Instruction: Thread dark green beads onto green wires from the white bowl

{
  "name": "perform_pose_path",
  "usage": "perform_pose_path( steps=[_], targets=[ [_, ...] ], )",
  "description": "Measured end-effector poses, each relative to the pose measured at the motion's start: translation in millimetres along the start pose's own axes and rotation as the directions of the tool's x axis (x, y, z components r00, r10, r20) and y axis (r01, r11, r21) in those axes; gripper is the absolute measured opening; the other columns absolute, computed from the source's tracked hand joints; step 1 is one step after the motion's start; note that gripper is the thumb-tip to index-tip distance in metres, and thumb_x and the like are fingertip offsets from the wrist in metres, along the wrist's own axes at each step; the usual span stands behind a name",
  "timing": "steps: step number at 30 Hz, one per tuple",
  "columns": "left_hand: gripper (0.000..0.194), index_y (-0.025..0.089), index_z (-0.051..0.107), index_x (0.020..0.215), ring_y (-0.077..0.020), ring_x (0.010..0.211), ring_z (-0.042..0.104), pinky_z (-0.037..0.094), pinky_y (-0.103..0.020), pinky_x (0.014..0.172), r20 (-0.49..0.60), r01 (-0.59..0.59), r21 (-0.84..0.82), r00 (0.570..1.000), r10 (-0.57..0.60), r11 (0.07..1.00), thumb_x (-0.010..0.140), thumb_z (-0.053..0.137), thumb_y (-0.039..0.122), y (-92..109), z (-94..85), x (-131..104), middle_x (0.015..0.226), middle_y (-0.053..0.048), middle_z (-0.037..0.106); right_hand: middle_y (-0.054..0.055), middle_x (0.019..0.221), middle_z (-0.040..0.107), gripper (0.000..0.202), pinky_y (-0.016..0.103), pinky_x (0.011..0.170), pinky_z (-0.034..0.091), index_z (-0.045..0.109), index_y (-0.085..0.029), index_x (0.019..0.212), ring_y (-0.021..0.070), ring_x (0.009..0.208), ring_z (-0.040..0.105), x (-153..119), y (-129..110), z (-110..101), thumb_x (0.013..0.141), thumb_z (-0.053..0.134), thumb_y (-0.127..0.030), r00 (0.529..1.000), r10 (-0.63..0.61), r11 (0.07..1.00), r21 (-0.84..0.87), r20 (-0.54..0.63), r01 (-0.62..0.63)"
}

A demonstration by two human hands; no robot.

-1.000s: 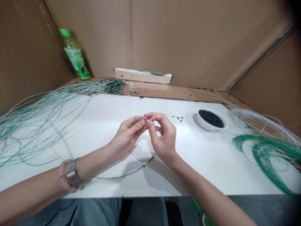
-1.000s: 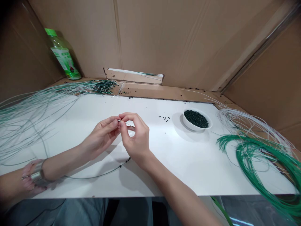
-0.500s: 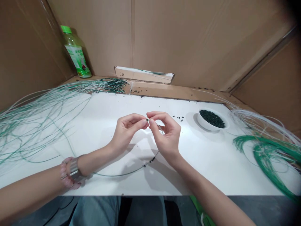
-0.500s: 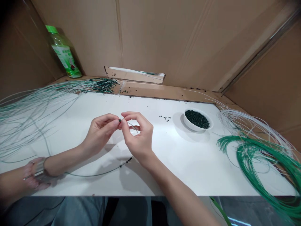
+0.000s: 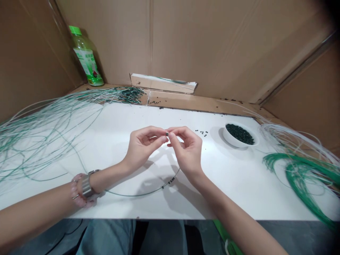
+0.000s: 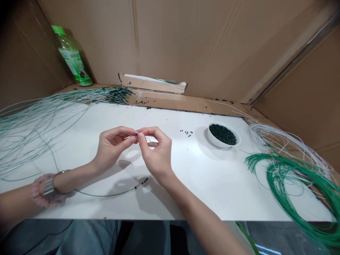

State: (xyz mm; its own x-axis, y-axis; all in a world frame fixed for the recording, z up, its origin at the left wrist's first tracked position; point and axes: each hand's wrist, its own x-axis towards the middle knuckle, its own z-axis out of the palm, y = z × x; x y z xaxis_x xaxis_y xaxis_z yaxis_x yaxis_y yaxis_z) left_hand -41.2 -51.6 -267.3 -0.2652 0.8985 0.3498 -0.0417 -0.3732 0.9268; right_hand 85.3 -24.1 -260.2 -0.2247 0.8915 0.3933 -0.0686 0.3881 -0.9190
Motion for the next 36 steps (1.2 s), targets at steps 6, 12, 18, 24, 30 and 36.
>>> perform_pose_path(
  steps=[6,12,18,24,30,36],
  targets=[
    [0.003,0.019,0.069,0.068,-0.0113,0.064,0.063,0.052,-0.020,0.061,0.007,-0.026,0.006,1.000,0.026,1.000,0.071,0.070,0.019,1.1,0.5,1.1,0.068,0.001,0.068,0.001,0.082,0.069,0.008,0.023,0.057,0.052,0.060,-0.020,0.071,0.0124,0.074,0.065,-2.3,-0.9,1.5,0.079,0.062,-0.022,1.000,-0.010,1.000,-0.001,-0.017,0.010],
    [0.008,0.016,0.067,0.070,-0.0119,0.065,0.063,0.053,-0.021,0.061,0.055,-0.062,0.062,0.997,0.058,0.996,0.074,0.068,0.022,2.0,-1.8,2.0,0.069,-0.001,0.066,0.001,0.084,0.069,0.008,0.023,0.058,0.054,0.061,-0.020,0.071,0.0128,0.080,0.066,-4.3,1.6,1.6,0.079,0.063,-0.022,0.997,-0.069,0.998,0.005,-0.035,0.070],
    [0.007,0.015,0.066,0.070,-0.0115,0.062,0.063,0.053,-0.021,0.059,0.047,-0.048,0.072,0.998,0.044,0.996,0.073,0.068,0.021,-0.7,-3.4,4.7,0.067,-0.001,0.067,0.001,0.087,0.069,0.005,0.020,0.056,0.054,0.063,-0.021,0.075,0.0141,0.086,0.066,-1.8,-0.4,-1.4,0.080,0.061,-0.020,0.997,-0.055,0.998,-0.003,-0.056,0.055],
    [0.007,0.015,0.067,0.068,-0.0106,0.060,0.064,0.054,-0.019,0.059,0.043,-0.054,0.071,0.998,0.051,0.996,0.072,0.070,0.019,-1.0,-3.2,6.1,0.065,-0.001,0.067,-0.001,0.080,0.069,0.007,0.016,0.055,0.052,0.061,-0.019,0.070,0.0099,0.074,0.066,-1.3,-5.1,-2.9,0.075,0.061,-0.015,0.996,-0.086,0.991,-0.105,-0.035,0.082],
    [0.004,0.016,0.069,0.068,-0.0097,0.062,0.065,0.054,-0.016,0.058,0.066,-0.104,0.082,0.993,0.099,0.991,0.072,0.069,0.015,-2.2,-4.7,5.6,0.067,0.000,0.070,0.000,0.079,0.069,0.006,0.016,0.054,0.052,0.060,-0.019,0.070,0.0103,0.073,0.066,-1.2,-4.3,-2.4,0.074,0.060,-0.014,0.997,-0.078,0.990,-0.119,-0.013,0.076],
    [0.004,0.015,0.068,0.070,-0.0093,0.062,0.065,0.054,-0.015,0.059,0.124,-0.166,0.132,0.981,0.150,0.977,0.074,0.069,0.016,-5.3,-9.2,8.1,0.067,0.000,0.070,0.000,0.077,0.069,0.007,0.017,0.054,0.052,0.058,-0.018,0.068,0.0105,0.071,0.066,1.1,-6.4,-4.6,0.073,0.059,-0.013,0.996,-0.082,0.981,-0.175,0.024,0.085]
  ],
)
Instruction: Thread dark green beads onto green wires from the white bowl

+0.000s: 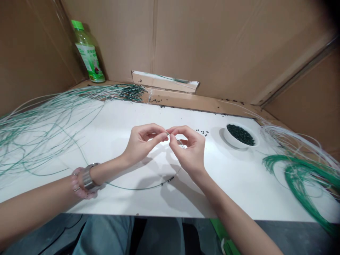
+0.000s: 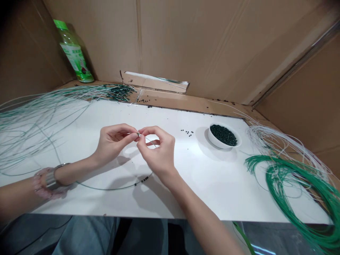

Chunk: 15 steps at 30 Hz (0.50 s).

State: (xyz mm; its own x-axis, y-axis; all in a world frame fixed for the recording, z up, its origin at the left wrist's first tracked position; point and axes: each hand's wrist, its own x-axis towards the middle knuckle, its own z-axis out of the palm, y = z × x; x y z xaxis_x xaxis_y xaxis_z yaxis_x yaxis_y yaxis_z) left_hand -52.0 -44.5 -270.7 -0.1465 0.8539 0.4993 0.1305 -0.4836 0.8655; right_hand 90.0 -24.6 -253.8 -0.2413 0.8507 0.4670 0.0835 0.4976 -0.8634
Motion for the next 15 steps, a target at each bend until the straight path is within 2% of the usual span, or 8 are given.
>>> perform_pose_path(
  steps=[8,10,15],
  targets=[
    [0.004,0.014,0.069,0.074,-0.0097,0.064,0.064,0.055,-0.017,0.064,0.168,-0.143,0.144,0.979,0.118,0.979,0.077,0.066,0.015,-4.3,-10.4,7.4,0.072,-0.003,0.071,0.001,0.078,0.068,0.006,0.021,0.056,0.052,0.060,-0.017,0.075,0.0123,0.073,0.064,7.5,3.1,-12.3,0.076,0.056,-0.013,0.970,-0.187,0.955,-0.205,0.155,0.216],
    [0.004,0.014,0.069,0.075,-0.0104,0.065,0.065,0.055,-0.018,0.064,0.182,-0.142,0.141,0.977,0.115,0.980,0.077,0.066,0.016,-5.0,-10.3,7.7,0.074,-0.003,0.072,0.001,0.079,0.068,0.006,0.021,0.056,0.052,0.060,-0.017,0.077,0.0123,0.073,0.064,8.4,3.6,-13.4,0.078,0.055,-0.015,0.967,-0.189,0.953,-0.205,0.173,0.223],
    [0.007,0.014,0.069,0.073,-0.0117,0.065,0.067,0.056,-0.018,0.062,0.119,-0.085,0.088,0.990,0.074,0.993,0.077,0.068,0.020,-7.1,-9.2,6.4,0.072,-0.004,0.072,0.001,0.080,0.069,0.006,0.018,0.054,0.052,0.061,-0.017,0.077,0.0114,0.074,0.065,8.5,2.3,-12.5,0.079,0.056,-0.017,0.979,-0.124,0.975,-0.161,0.163,0.150]
  ],
)
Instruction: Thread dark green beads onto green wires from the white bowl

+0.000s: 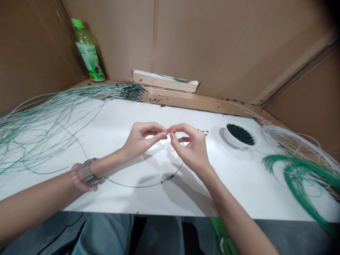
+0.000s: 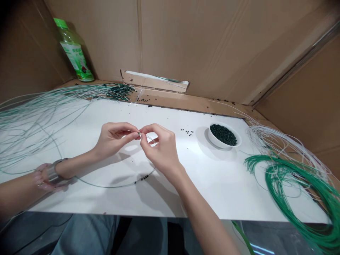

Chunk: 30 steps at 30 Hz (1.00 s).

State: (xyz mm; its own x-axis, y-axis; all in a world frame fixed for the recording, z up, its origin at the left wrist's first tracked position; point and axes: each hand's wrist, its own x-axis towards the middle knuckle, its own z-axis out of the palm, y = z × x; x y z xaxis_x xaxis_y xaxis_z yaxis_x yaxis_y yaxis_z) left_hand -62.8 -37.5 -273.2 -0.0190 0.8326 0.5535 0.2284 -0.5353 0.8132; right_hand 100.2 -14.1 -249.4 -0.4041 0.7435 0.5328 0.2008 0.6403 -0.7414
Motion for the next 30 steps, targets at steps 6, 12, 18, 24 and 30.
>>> perform_pose_path(
  steps=[6,12,18,24,30],
  targets=[
    [0.005,0.015,0.069,0.073,-0.0106,0.065,0.067,0.056,-0.017,0.063,-0.003,0.016,-0.030,1.000,-0.016,0.999,0.077,0.068,0.019,1.0,0.5,-0.3,0.072,-0.003,0.072,0.001,0.080,0.069,0.006,0.018,0.053,0.051,0.060,-0.018,0.076,0.0118,0.075,0.065,-1.6,-0.3,2.0,0.080,0.055,-0.018,1.000,0.017,1.000,0.008,-0.026,-0.016],
    [0.007,0.015,0.070,0.076,-0.0130,0.068,0.067,0.057,-0.020,0.065,0.019,0.008,0.039,1.000,-0.008,0.999,0.077,0.068,0.022,1.7,-1.1,-0.9,0.076,-0.005,0.073,0.001,0.080,0.067,0.006,0.020,0.054,0.052,0.060,-0.018,0.079,0.0118,0.074,0.063,-1.7,2.3,0.5,0.081,0.055,-0.018,0.999,-0.045,0.999,-0.021,0.014,0.045],
    [0.010,0.015,0.070,0.074,-0.0132,0.065,0.067,0.056,-0.021,0.063,-0.001,0.003,0.048,1.000,-0.003,0.999,0.078,0.067,0.024,3.1,-2.1,0.0,0.073,-0.005,0.073,0.002,0.082,0.071,0.010,0.018,0.054,0.051,0.066,-0.019,0.077,0.0124,0.079,0.066,-0.3,3.1,-1.8,0.083,0.059,-0.020,1.000,-0.022,0.999,0.033,0.016,0.021],
    [0.013,0.015,0.068,0.073,-0.0118,0.063,0.066,0.054,-0.019,0.062,0.016,-0.029,0.102,0.999,0.028,0.994,0.081,0.062,0.022,2.4,-2.5,-0.3,0.070,-0.003,0.071,0.002,0.079,0.072,0.009,0.021,0.056,0.053,0.070,-0.019,0.079,0.0139,0.076,0.068,-1.2,3.2,2.7,0.080,0.064,-0.025,0.992,0.129,0.982,0.136,0.007,-0.129],
    [0.014,0.016,0.064,0.069,-0.0118,0.057,0.061,0.048,-0.021,0.058,0.029,-0.083,0.347,0.997,0.078,0.934,0.081,0.060,0.023,-0.9,-6.9,0.6,0.063,-0.001,0.066,0.002,0.076,0.071,0.010,0.023,0.057,0.052,0.068,-0.018,0.074,0.0148,0.074,0.066,1.1,8.3,3.4,0.076,0.060,-0.021,0.986,0.159,0.987,-0.030,0.043,-0.158]
  ],
)
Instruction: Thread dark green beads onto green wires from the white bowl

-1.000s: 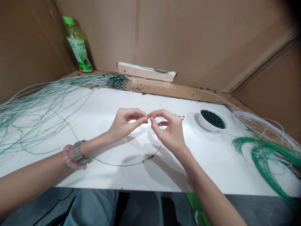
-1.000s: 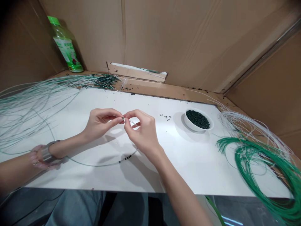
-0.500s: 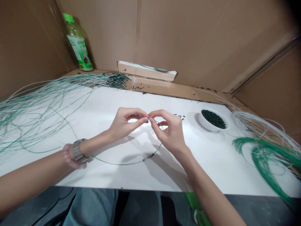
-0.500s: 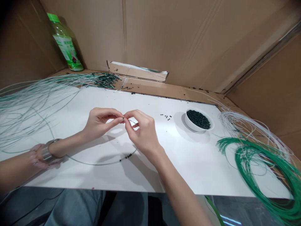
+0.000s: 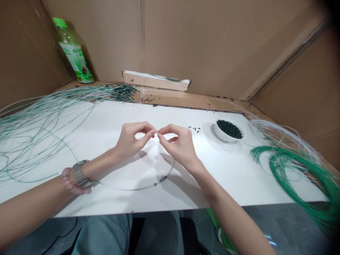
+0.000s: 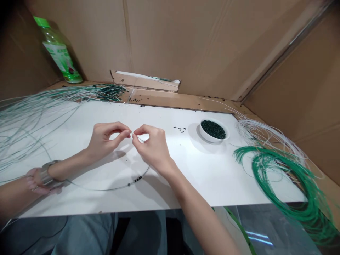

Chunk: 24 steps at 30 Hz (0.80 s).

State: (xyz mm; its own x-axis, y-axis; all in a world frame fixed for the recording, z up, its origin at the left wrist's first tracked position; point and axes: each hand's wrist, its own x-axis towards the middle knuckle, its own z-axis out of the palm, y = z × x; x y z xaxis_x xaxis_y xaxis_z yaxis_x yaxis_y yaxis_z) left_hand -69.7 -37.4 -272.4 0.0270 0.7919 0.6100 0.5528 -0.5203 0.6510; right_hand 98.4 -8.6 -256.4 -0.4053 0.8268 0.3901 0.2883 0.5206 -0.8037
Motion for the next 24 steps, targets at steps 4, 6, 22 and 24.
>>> perform_pose_path(
  steps=[4,6,22,24],
  targets=[
    [0.012,0.017,0.062,0.071,-0.0115,0.058,0.059,0.049,-0.020,0.060,-0.016,0.002,0.052,1.000,-0.001,0.999,0.080,0.059,0.024,-6.3,-1.3,2.8,0.064,-0.001,0.064,0.004,0.080,0.071,0.008,0.028,0.061,0.052,0.068,-0.018,0.074,0.0192,0.079,0.066,5.1,7.2,-5.6,0.067,0.063,-0.019,0.989,0.100,0.978,-0.195,0.112,-0.077],
    [0.012,0.018,0.062,0.071,-0.0121,0.058,0.060,0.049,-0.021,0.061,0.012,-0.014,0.085,1.000,0.013,0.996,0.080,0.059,0.025,-8.9,-0.5,3.7,0.065,0.000,0.065,0.004,0.084,0.072,0.011,0.028,0.064,0.052,0.068,-0.019,0.080,0.0178,0.080,0.066,7.6,10.3,-5.2,0.072,0.064,-0.024,0.991,0.072,0.995,-0.084,0.112,-0.063],
    [0.006,0.021,0.065,0.075,-0.0093,0.065,0.056,0.050,-0.017,0.063,-0.019,0.096,-0.330,0.994,-0.108,0.939,0.079,0.066,0.024,7.3,43.1,43.9,0.070,0.005,0.062,-0.002,0.070,0.060,0.009,0.026,0.069,0.054,0.051,-0.020,0.073,0.0118,0.070,0.061,19.5,18.7,5.7,0.080,0.052,-0.026,0.923,0.146,0.930,0.368,-0.355,-0.006],
    [0.005,0.022,0.065,0.076,-0.0087,0.066,0.056,0.048,-0.017,0.062,-0.012,0.093,-0.354,0.994,-0.104,0.931,0.079,0.067,0.024,5.1,48.8,50.6,0.070,0.006,0.062,-0.002,0.070,0.059,0.009,0.026,0.068,0.056,0.051,-0.020,0.074,0.0117,0.070,0.061,22.7,20.7,4.9,0.079,0.052,-0.027,0.900,0.191,0.907,0.420,-0.393,-0.009]
  ],
)
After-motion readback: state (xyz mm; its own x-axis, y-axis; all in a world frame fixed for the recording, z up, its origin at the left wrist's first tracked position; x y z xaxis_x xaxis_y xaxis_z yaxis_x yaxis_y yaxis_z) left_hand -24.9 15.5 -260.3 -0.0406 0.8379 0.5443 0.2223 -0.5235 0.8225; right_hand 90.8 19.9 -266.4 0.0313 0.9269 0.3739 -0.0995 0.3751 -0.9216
